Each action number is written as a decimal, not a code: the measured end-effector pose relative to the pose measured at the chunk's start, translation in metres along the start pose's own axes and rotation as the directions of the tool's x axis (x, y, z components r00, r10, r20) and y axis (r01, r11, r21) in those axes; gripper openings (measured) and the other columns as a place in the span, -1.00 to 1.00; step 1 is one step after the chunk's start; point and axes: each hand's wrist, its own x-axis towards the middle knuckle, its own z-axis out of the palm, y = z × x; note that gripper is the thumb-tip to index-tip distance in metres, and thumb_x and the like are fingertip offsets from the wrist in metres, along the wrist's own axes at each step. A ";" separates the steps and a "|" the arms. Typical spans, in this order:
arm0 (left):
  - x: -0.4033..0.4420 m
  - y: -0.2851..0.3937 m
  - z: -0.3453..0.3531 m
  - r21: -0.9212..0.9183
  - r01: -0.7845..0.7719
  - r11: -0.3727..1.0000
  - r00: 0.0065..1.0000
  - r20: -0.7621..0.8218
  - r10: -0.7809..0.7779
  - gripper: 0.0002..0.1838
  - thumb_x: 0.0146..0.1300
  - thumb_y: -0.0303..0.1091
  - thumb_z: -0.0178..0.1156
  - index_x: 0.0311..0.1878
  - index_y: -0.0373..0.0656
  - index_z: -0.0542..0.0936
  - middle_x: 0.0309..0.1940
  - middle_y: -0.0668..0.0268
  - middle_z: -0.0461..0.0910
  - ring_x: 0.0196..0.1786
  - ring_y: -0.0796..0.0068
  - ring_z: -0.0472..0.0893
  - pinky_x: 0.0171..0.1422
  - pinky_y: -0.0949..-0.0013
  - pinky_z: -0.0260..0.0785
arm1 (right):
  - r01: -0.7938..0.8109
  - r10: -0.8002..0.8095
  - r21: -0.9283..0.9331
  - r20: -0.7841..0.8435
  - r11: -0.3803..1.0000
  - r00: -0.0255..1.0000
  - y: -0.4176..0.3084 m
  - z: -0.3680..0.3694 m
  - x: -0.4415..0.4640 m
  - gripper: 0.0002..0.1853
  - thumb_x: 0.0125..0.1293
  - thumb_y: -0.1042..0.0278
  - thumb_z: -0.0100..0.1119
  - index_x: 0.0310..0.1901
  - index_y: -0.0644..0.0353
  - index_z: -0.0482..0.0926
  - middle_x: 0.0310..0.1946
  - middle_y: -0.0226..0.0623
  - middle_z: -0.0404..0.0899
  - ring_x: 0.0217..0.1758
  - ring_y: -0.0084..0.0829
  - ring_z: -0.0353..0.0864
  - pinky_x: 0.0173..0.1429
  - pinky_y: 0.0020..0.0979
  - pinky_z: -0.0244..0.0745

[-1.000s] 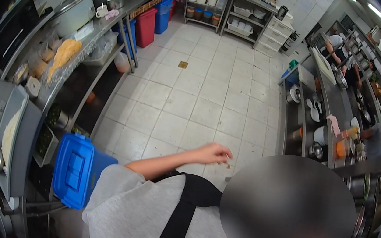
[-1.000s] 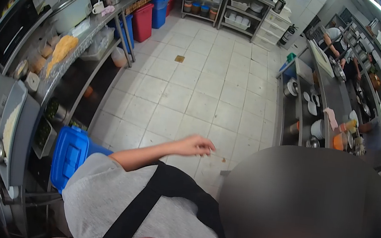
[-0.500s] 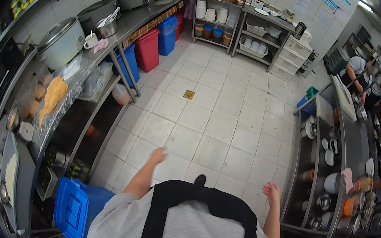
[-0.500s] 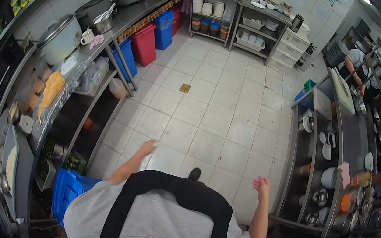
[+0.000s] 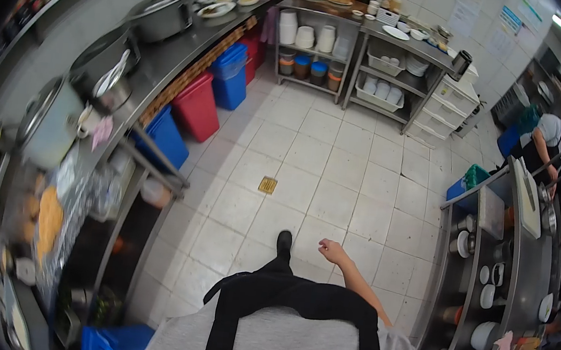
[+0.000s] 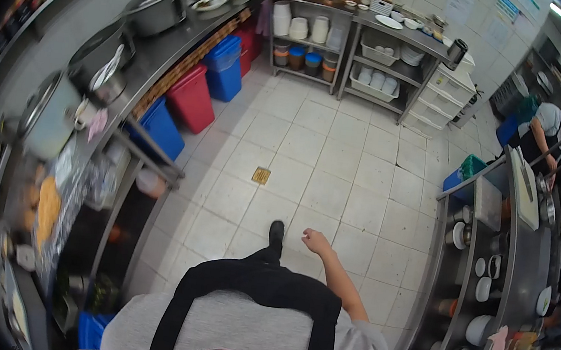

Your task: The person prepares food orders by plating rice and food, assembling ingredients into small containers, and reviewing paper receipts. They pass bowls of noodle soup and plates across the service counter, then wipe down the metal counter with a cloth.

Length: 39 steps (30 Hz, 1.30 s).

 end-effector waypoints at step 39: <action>0.397 1.136 -0.094 -0.470 -0.320 0.823 0.824 0.290 0.487 -0.78 0.08 -0.37 0.04 -0.18 -0.17 0.48 -0.55 0.31 0.51 -0.56 0.49 0.49 -0.56 0.47 0.29 | -0.194 0.428 0.384 -0.849 0.903 0.310 0.212 -0.743 0.776 -0.62 0.04 0.27 0.20 -0.19 0.38 0.46 -0.53 -0.28 0.52 -0.61 -0.47 0.50 -0.53 -0.48 0.45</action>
